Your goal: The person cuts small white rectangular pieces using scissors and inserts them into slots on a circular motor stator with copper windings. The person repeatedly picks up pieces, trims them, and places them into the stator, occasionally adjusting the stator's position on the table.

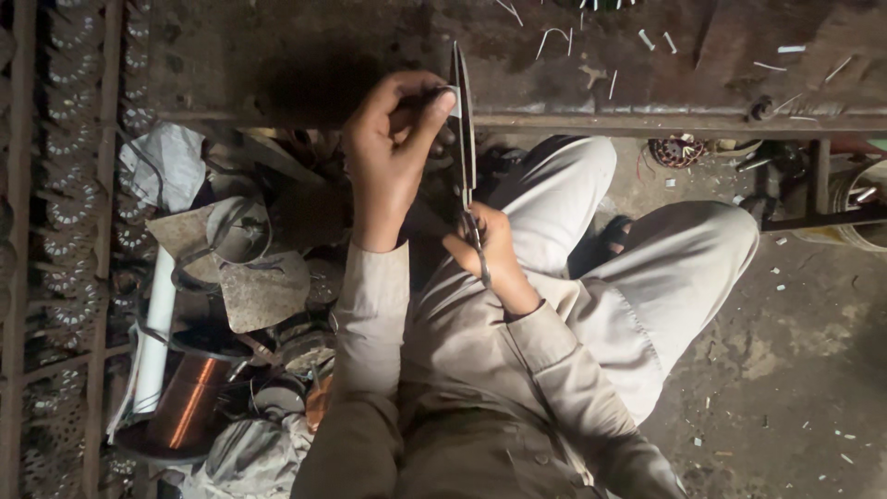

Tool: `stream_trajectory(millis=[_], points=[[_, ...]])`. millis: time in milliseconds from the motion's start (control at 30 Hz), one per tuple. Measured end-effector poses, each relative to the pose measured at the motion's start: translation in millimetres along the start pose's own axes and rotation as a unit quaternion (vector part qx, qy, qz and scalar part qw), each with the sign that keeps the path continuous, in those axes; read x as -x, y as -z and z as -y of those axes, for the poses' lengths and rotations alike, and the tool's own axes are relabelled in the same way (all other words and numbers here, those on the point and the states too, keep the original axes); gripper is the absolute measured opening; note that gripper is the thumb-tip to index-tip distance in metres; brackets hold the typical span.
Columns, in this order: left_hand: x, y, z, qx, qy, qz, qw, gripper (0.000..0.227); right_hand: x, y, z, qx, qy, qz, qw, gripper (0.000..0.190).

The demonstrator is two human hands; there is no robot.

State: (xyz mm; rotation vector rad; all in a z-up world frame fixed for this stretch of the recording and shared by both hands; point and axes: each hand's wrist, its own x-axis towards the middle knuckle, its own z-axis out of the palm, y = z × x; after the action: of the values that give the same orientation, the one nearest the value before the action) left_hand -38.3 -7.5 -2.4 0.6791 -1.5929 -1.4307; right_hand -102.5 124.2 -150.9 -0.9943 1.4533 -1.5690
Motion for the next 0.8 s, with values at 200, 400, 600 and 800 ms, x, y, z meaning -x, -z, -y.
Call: stream_trajectory(millis=[200, 400, 600, 800], points=[[5, 2, 2, 0.008, 0.032, -0.018, 0.999, 0.018, -2, 2, -10, 0.035, -0.006, 0.022, 0.999, 0.022], [18, 3, -4, -0.015, 0.008, -0.05, 0.999, 0.028, 2, 7, -29, 0.019, -0.002, 0.032, 0.999, 0.032], [1, -25, 1, -0.019, -0.037, -0.028, 0.999, 0.035, -2, -1, -43, 0.013, 0.053, 0.035, 0.998, 0.026], [-28, -72, 36, -0.072, -0.014, -0.01, 0.997, 0.034, -11, -9, -64, -0.021, 0.099, 0.01, 0.995, 0.041]])
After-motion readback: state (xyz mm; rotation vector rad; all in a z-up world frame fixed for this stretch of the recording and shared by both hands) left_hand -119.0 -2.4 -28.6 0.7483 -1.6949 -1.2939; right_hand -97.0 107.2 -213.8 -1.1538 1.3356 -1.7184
